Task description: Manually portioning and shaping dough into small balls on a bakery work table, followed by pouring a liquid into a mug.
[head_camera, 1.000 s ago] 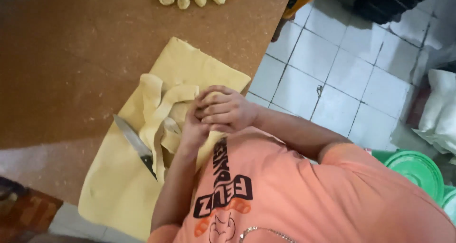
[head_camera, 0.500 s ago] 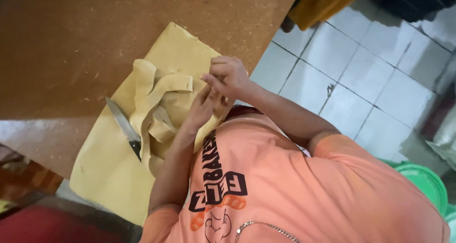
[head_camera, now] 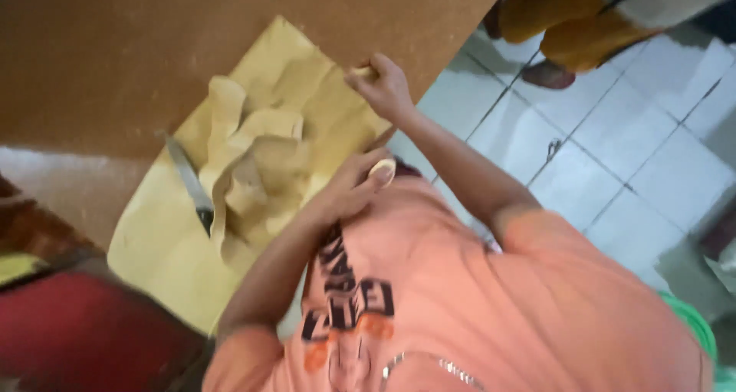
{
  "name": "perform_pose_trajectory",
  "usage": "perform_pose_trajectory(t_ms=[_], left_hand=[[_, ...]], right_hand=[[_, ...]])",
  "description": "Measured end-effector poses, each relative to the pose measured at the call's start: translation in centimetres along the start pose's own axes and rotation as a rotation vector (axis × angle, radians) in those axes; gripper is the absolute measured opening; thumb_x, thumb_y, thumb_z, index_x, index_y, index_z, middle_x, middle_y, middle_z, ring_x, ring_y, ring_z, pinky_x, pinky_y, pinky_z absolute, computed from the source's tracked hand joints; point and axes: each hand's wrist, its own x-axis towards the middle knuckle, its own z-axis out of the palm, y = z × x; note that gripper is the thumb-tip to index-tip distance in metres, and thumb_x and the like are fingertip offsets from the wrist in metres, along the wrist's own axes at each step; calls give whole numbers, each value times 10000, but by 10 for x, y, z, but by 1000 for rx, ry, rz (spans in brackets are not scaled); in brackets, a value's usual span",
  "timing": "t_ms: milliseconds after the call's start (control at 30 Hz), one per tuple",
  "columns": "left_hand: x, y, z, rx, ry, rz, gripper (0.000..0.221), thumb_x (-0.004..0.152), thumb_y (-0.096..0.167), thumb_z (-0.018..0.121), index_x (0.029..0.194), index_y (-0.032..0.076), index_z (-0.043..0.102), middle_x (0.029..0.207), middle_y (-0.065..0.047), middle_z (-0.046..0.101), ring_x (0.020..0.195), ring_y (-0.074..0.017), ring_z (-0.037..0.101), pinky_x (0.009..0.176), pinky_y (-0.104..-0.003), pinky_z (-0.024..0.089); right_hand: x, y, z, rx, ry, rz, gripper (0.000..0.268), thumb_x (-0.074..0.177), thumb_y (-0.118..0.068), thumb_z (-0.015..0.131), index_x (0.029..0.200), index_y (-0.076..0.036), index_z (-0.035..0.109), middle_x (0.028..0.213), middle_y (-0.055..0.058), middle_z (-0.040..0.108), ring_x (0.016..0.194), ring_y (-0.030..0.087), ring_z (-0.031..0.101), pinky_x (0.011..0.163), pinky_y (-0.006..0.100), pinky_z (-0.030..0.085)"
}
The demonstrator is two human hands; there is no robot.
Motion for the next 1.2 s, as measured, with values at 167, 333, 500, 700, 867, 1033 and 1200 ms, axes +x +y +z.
perform_pose_trajectory(t_ms=[167,333,500,700,867,1033,1200], left_hand=[[-1,-7,-16,-506,242,-258,559,828,34,642,1372,77,519,1114,-89,568,1062,-244,551,949,-428,532],[24,-30,2,-558,429,-230,378,866,151,762,1203,2,676,1028,-118,671,955,-213,609,900,-419,538],[31,-10,15,-623,559,-349,480,1069,144,377,693,-21,626,557,-162,543,464,-283,581,492,-416,533],[30,-15,12,-279,280,-312,319,1087,304,500,977,93,713,589,-76,674,521,-169,695,526,-314,568],[29,83,15,-226,-231,173,400,1059,337,567,1120,-45,671,869,-273,659,763,-405,667,688,-507,533],[8,-29,-30,-508,149,-144,446,881,36,718,1306,109,603,1211,-22,599,1119,-160,588,1019,-345,493],[-4,-61,-20,-603,120,-104,829,766,-64,849,1527,-5,524,1322,-146,674,1226,-248,654,1047,-465,579]], right_hand=[[-5,-103,-62,429,32,-531,231,1058,-280,646,992,-59,651,1072,165,618,1069,413,642,930,484,500],[3,-74,-49,167,-103,-769,392,1023,-284,683,662,-154,605,645,7,547,614,248,610,763,467,479],[5,-93,-55,241,-213,-526,382,1072,-312,616,734,-134,627,769,35,599,633,277,572,617,393,472],[-11,-23,-20,448,-192,-123,535,1075,-186,670,603,-124,426,545,45,392,492,241,422,542,337,359],[-12,13,8,-55,-57,80,323,856,-285,823,1025,-36,706,817,307,629,827,584,640,683,667,470],[-17,-113,-57,213,22,-353,140,1063,-213,688,1081,-76,714,1199,129,618,1161,327,633,1034,413,509],[-52,-95,-31,143,-113,-742,292,1017,-277,695,750,-163,722,715,-10,646,629,224,642,658,408,494]])
